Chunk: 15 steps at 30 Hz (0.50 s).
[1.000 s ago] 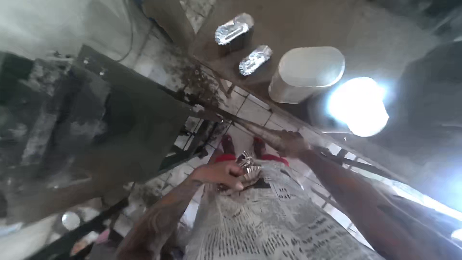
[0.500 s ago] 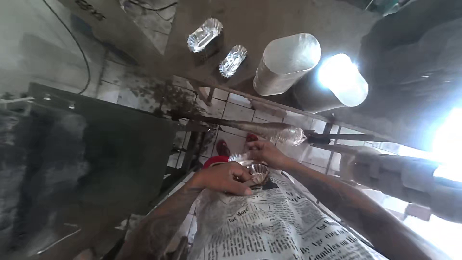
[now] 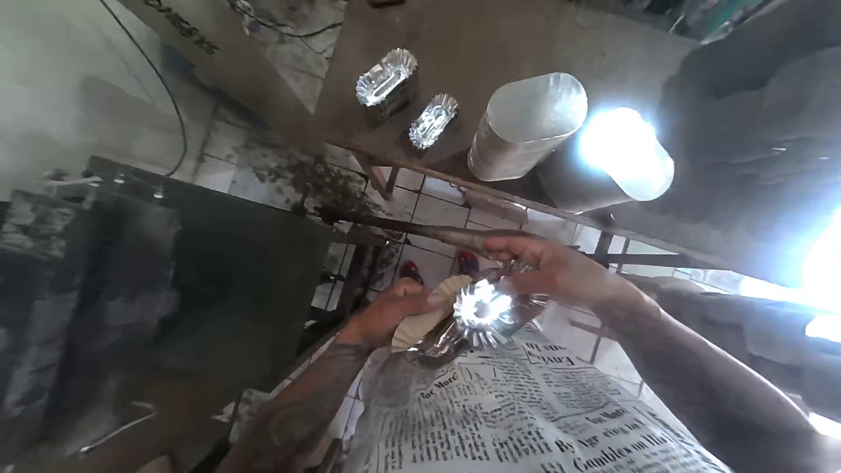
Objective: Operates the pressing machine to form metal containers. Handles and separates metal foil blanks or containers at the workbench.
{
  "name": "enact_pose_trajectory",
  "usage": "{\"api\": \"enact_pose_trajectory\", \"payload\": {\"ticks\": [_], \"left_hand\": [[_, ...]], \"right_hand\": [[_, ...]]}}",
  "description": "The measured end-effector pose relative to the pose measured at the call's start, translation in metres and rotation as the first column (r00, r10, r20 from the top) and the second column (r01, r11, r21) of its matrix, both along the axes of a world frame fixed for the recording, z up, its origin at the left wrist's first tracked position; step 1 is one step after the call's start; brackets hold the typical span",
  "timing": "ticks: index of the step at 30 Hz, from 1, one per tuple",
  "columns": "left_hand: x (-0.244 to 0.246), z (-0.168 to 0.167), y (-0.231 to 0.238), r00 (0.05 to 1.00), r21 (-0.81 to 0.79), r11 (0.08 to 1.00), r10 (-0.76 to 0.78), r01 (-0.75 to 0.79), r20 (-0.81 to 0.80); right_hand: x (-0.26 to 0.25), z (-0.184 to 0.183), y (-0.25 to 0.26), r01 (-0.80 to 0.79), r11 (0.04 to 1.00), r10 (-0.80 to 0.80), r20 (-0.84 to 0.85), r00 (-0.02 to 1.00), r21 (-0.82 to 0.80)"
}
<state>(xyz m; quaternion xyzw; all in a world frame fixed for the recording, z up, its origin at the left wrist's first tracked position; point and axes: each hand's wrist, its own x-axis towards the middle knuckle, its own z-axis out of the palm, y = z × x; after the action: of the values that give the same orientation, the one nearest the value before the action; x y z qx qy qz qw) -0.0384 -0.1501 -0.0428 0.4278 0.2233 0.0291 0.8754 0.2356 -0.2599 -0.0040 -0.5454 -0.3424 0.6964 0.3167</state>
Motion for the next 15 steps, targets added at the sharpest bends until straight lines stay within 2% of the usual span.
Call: {"api": "enact_pose_trajectory", "payload": {"ticks": [3,5,6,8,11,13,15], "left_hand": [[0.011,0.000,-0.007,0.983,-0.201,0.963,0.164,-0.177,-0.080],[0.019,-0.003,-0.007,0.983,-0.213,0.961,0.160,-0.175,-0.089],[0.023,-0.006,-0.004,0.993,-0.149,0.983,0.100,-0.109,-0.064],[0.032,0.002,0.008,0.992,0.074,0.990,-0.113,0.118,-0.059],[0.043,0.017,0.035,0.878,0.261,0.839,-0.465,0.477,-0.112],[0.052,0.023,0.047,0.782,0.287,0.729,-0.593,0.622,-0.189],[0.060,0.028,0.051,0.700,0.320,0.625,-0.663,0.712,-0.264]], "right_hand": [[0.008,-0.006,0.003,-0.069,0.995,0.070,0.018,0.997,-0.075],[0.000,-0.012,0.008,-0.065,0.989,0.069,0.026,0.997,-0.131],[-0.006,-0.016,0.010,-0.043,0.989,0.045,0.004,0.999,-0.142],[-0.015,-0.016,0.012,-0.042,0.986,0.028,-0.086,0.996,-0.163],[-0.013,-0.023,0.017,-0.072,0.980,0.016,-0.289,0.957,-0.184],[-0.008,-0.033,0.023,-0.128,0.987,0.080,-0.404,0.911,-0.095],[-0.004,-0.033,0.031,-0.271,0.962,0.247,-0.373,0.895,-0.014]]}}
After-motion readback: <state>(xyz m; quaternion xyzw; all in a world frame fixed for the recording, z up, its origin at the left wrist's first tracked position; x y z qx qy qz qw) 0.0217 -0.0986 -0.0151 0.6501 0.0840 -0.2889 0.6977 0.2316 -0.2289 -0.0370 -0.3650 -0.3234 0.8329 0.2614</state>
